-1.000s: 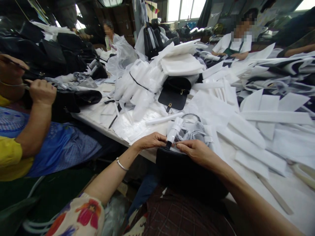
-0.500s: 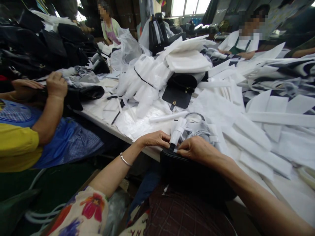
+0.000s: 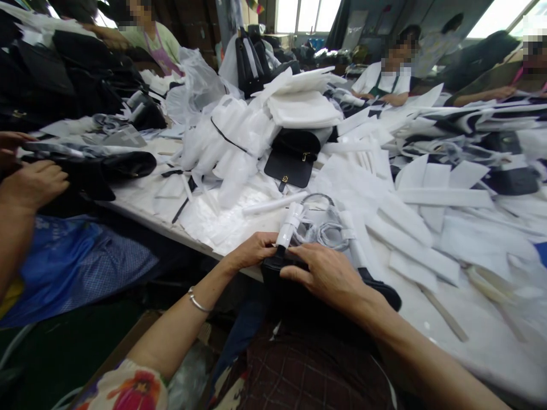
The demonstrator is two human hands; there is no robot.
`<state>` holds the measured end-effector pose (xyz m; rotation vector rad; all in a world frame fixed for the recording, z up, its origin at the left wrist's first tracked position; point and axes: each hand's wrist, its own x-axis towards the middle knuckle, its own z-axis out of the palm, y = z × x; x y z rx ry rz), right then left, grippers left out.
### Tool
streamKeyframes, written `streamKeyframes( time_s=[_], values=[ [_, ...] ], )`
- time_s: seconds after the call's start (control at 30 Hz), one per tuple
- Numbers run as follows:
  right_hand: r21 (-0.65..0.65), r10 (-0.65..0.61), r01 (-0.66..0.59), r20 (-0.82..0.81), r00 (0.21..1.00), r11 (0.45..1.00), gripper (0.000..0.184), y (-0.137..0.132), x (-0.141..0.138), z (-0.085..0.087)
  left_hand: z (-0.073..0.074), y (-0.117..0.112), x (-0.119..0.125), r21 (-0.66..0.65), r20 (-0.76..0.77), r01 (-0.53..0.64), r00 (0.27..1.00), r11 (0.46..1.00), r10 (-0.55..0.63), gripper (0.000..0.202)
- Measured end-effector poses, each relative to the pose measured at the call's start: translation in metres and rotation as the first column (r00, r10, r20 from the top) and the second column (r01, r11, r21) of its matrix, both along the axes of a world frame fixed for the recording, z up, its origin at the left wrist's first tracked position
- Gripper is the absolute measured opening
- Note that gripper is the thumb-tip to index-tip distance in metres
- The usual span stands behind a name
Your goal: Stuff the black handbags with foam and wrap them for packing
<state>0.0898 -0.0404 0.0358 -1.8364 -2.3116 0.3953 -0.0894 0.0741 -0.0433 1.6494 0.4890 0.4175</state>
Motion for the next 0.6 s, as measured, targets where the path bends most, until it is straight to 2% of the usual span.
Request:
streamKeyframes(
  time_s=[0.1, 0.17, 0.23, 0.3, 0.4, 0.5, 0.6],
  values=[
    [0.019, -0.04, 0.038, 0.11, 0.993, 0.999, 0.074, -0.023, 0.008, -0.008, -0.008, -0.002, -0.004, -0.056, 0.027, -0.043, 0.999, 0.998, 0.044, 0.028],
    [0.029, -0.082, 0.078, 0.158, 0.984, 0.997, 0.079, -0.031, 0.013, -0.014, -0.014, -0.003, -0.006, -0.085, 0.051, -0.065, 0.996, 0.994, 0.069, 0.027],
    [0.051, -0.093, 0.086, 0.165, 0.982, 0.995, 0.078, -0.034, 0.017, -0.019, -0.018, -0.003, -0.008, -0.092, 0.068, -0.069, 0.995, 0.993, 0.075, 0.024],
    [0.071, -0.092, 0.081, 0.161, 0.983, 0.994, 0.074, -0.035, 0.019, -0.02, -0.019, -0.004, -0.01, -0.041, 0.021, -0.055, 0.998, 0.998, 0.056, 0.023],
    [0.067, -0.102, 0.093, 0.158, 0.982, 0.993, 0.058, -0.035, 0.019, -0.02, -0.016, -0.006, -0.013, 0.18, -0.093, -0.028, 0.995, 0.983, 0.045, 0.024],
    [0.039, -0.1, 0.095, 0.16, 0.982, 0.995, 0.046, -0.034, 0.018, -0.02, -0.01, -0.006, -0.017, 0.386, -0.1, -0.004, 0.994, 0.922, 0.046, 0.025],
    [0.021, -0.095, 0.093, 0.161, 0.982, 0.995, 0.044, -0.034, 0.018, -0.021, 0.001, -0.002, -0.023, 0.409, -0.137, 0.05, 0.991, 0.911, 0.007, 0.025]
  ],
)
